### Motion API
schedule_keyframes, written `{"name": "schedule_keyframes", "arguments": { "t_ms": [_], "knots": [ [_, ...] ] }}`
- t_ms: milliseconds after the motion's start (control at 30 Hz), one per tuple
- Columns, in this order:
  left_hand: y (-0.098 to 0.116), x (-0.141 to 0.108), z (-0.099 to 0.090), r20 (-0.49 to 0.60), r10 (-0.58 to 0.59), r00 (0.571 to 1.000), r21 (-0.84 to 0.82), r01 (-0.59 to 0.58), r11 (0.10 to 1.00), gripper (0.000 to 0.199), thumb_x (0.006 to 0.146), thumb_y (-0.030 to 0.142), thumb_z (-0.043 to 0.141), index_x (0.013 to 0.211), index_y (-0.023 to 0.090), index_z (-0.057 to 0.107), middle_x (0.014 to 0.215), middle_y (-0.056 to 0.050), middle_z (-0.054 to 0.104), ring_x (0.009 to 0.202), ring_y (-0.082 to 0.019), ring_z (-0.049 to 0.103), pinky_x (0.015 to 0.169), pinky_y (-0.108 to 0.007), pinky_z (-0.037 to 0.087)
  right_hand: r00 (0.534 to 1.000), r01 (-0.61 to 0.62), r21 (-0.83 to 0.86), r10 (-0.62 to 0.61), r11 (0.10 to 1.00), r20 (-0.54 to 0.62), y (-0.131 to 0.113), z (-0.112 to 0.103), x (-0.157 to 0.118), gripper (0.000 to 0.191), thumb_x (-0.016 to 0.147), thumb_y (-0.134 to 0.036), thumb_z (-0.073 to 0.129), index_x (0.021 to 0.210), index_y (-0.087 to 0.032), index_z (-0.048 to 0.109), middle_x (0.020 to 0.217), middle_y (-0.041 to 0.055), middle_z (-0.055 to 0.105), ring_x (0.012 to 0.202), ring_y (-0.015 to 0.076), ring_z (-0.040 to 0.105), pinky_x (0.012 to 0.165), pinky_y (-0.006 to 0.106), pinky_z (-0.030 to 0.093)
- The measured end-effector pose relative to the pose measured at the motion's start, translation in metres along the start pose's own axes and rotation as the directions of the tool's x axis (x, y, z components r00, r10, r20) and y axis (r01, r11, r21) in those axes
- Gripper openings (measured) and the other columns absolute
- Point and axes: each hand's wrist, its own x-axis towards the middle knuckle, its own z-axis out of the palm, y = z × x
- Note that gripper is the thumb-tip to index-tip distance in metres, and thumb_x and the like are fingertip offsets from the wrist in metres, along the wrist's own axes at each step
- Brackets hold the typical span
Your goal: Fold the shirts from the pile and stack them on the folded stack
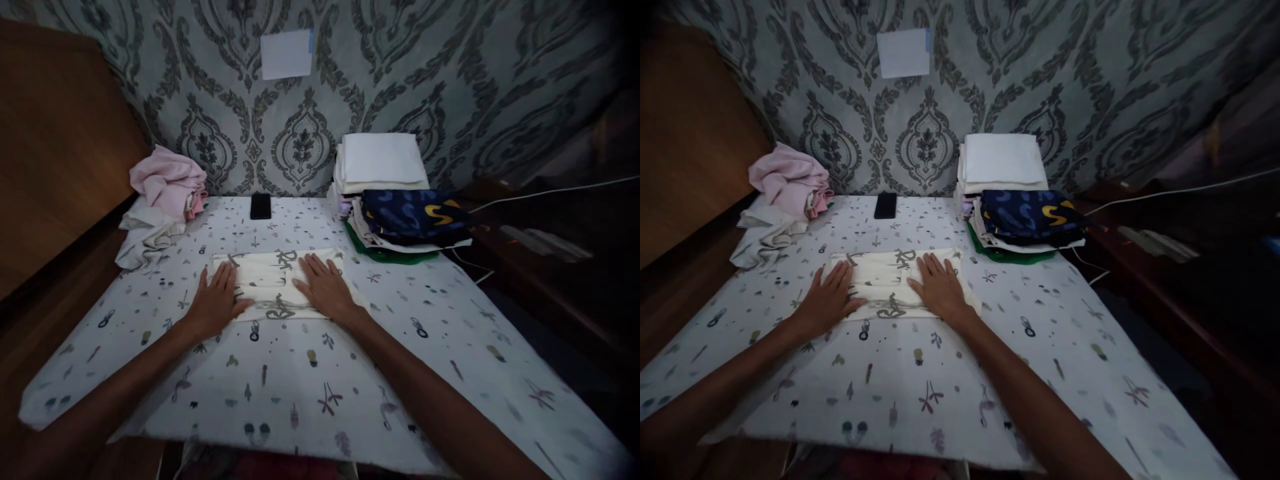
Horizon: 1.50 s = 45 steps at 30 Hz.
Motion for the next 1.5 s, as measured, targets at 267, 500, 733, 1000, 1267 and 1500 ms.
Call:
{"name": "schedule_keyframes", "arguments": {
  "t_ms": [267,500,733,1000,1267,1500],
  "knots": [
    [0.06,0.076,-0.001,0.106,0.257,0.96,-0.174,-0.237,0.956,0.094,0.096,0.073,0.008,0.161,0.007,0.017,0.168,-0.017,0.011,0.157,-0.027,0.006,0.126,-0.047,0.008,0.999,-0.001,-0.052,-0.001,0.999,-0.043,0.0,0.003,-0.001,0.064,0.104,-0.056,0.024,0.157,-0.023,0.036,0.164,0.0091,0.03,0.153,0.0257,0.023,0.124,0.051,0.019],
    [-0.021,0.059,0.012,0.09,0.006,0.996,-0.107,0.004,0.994,0.099,0.093,0.078,0.015,0.16,0.005,0.02,0.167,-0.019,0.013,0.156,-0.032,0.012,0.125,-0.049,0.011,0.999,-0.038,-0.023,0.038,0.999,0.004,0.002,0.0,0.002,0.067,0.103,-0.06,0.024,0.158,-0.023,0.034,0.166,0.0084,0.026,0.154,0.0259,0.02,0.124,0.05,0.018],
    [-0.043,0.047,0.015,0.055,-0.045,0.997,-0.16,0.054,0.986,0.088,0.096,0.071,0.019,0.161,0.012,0.021,0.168,-0.014,0.018,0.155,-0.03,0.015,0.124,-0.051,0.012,0.976,-0.212,-0.015,0.211,0.977,-0.045,0.04,-0.007,0.0,0.058,0.106,-0.048,0.027,0.152,-0.017,0.042,0.162,0.0133,0.035,0.152,0.0269,0.026,0.119,0.055,0.027],
    [-0.082,0.062,0.001,-0.078,-0.046,0.996,-0.378,0.014,0.926,0.057,0.098,0.051,0.03,0.129,0.016,0.061,0.139,-0.015,0.059,0.131,-0.029,0.051,0.11,-0.044,0.038,0.948,0.116,0.101,-0.079,0.988,-0.31,-0.054,-0.035,-0.016,0.037,0.105,-0.036,0.042,0.128,-0.016,0.062,0.134,0.016,0.061,0.123,0.026,0.056,0.104,0.043,0.047],
    [-0.099,0.083,-0.007,-0.078,-0.082,0.994,-0.393,0.044,0.918,0.033,0.074,0.046,0.057,0.09,0.019,0.066,0.091,-0.007,0.067,0.089,-0.026,0.059,0.081,-0.035,0.046,0.878,0.477,0.03,-0.475,0.879,-0.058,-0.192,-0.016,-0.016,0.025,0.098,-0.029,0.056,0.116,-0.011,0.058,0.109,0.015,0.066,0.105,0.0307,0.061,0.075,0.042,0.057],
    [-0.097,0.091,-0.027,0.024,-0.158,0.987,-0.603,0.14,0.785,0.02,0.063,0.039,0.059,0.071,0.02,0.057,0.062,0.004,0.053,0.065,-0.017,0.05,0.057,-0.026,0.035,0.939,0.34,0.159,-0.345,0.927,-0.001,-0.182,-0.027,-0.009,0.018,0.092,-0.008,0.05,0.106,-0.013,0.06,0.102,0.0117,0.069,0.09,0.0247,0.066,0.068,0.033,0.051]
  ]
}}
